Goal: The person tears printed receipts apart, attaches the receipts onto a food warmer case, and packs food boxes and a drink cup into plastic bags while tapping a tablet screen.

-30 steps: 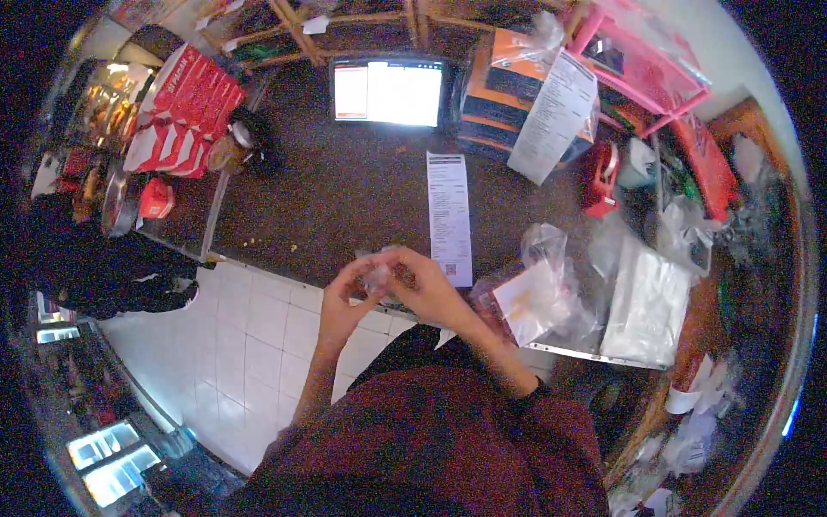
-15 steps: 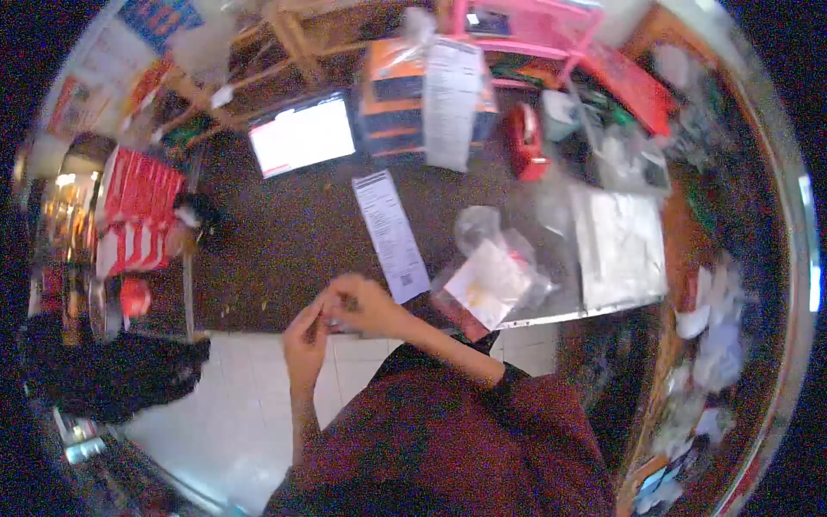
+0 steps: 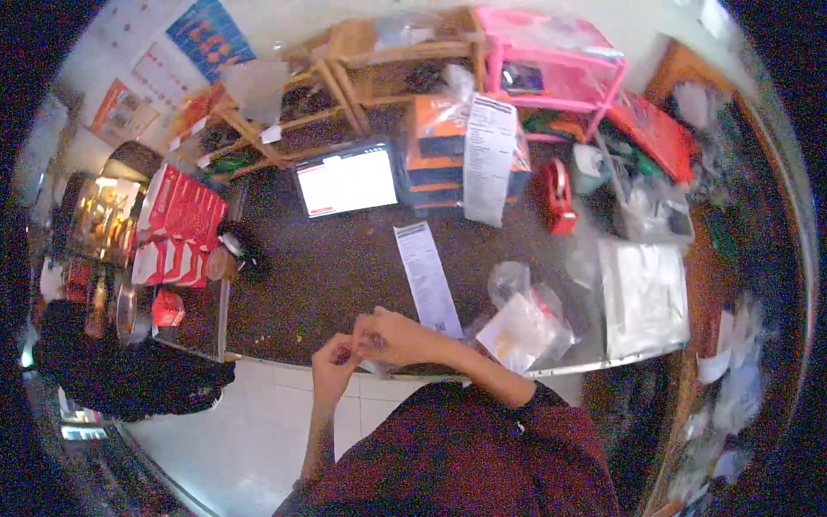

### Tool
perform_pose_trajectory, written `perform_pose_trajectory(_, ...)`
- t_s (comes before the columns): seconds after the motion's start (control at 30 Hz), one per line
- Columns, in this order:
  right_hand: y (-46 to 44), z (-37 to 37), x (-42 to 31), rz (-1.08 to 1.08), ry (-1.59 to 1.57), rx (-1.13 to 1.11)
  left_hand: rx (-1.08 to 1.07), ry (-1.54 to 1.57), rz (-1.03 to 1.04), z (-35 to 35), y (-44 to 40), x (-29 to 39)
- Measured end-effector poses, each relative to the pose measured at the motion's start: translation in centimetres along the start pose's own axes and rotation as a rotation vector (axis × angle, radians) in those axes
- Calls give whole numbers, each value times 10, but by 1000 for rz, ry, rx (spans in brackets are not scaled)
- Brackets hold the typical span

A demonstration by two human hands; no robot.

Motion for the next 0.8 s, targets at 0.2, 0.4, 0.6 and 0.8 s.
perform_pose_trajectory(0.2,-32,-22,39,147,-322,-356,-24,-45,253,6,-7,-3)
perform_pose_trajectory(0.4,-102,-119,231,295,1451,-124,240,150,140,5,-10,-10)
perform_pose_trajectory(0.6,-88,-98,259,232,1347,-228,592,82,244,16,-2,-34)
perform_pose_trajectory(0.8,-72,-72,245,55,1146,-245,552,0,302,24,-3,-38)
Point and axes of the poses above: each hand's wrist, its own y-axis away from the middle knuckle, its own z-axis out of the palm, x = y × z, the point moved 10 cm from there along -y, towards the middle knuckle, and after that the axes turned 15 degrees about -z, right-handed, at the moved point
